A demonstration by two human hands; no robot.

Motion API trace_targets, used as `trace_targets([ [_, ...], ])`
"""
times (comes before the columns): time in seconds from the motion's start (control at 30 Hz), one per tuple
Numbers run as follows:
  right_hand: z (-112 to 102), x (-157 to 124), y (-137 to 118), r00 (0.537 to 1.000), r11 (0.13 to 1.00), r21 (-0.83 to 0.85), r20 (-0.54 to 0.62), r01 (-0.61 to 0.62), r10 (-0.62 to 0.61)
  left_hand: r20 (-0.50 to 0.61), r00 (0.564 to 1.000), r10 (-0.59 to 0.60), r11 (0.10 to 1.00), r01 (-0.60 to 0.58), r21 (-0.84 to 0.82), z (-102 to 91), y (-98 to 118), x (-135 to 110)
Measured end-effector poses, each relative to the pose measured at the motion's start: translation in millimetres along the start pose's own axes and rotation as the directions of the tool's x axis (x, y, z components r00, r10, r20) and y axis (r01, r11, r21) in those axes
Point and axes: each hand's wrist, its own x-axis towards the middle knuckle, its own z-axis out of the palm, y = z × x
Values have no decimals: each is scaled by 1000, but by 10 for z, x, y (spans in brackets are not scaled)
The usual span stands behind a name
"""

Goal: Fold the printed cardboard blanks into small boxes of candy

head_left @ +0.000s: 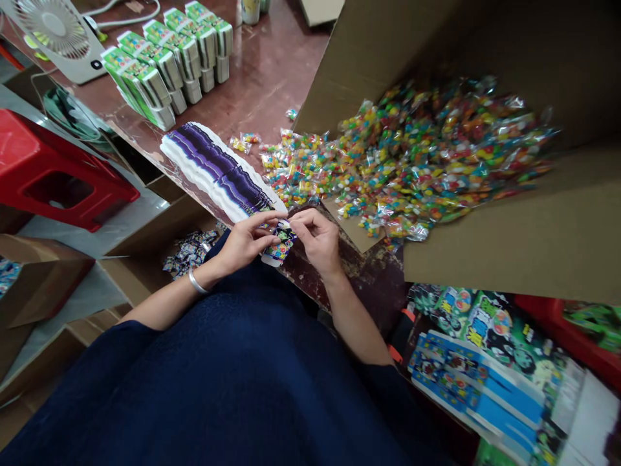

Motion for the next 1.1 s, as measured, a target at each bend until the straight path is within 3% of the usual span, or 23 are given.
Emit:
trace_targets([
  [0.17,6,-127,41,999,999,-46,31,23,-22,15,999,-41,999,41,0,12,-14,3],
  [0.3,-225,39,225,993,991,-127,99,-49,62,74,994,-80,997,80,7,-26,-72,43],
  [0.4,-446,303,452,989,895,-433,-142,-107,49,78,990,-113,990,106,91,-68,-135,80],
  [0.47,-528,478,576,983,790,-601,-183,-123,15,65,985,-158,985,152,85,-83,-176,86],
  [0.6,-493,732,668,998,653,-754,36,64,-57,136,958,-251,965,259,-44,-88,-208,71],
  [0.7,-437,838,677,981,550,-815,190,181,-40,158,960,-231,968,243,-58,-100,-195,91],
  [0.87,-507,859,743,980,457,-870,198,183,-15,148,970,-195,979,201,-28,-143,-211,161],
  [1.0,-569,795,721,991,472,-873,131,119,-8,130,969,-210,967,225,-117,-157,-247,165],
  [1.1,-537,777,653,982,504,-844,175,185,-68,102,971,-215,969,225,-98,-163,-252,159],
])
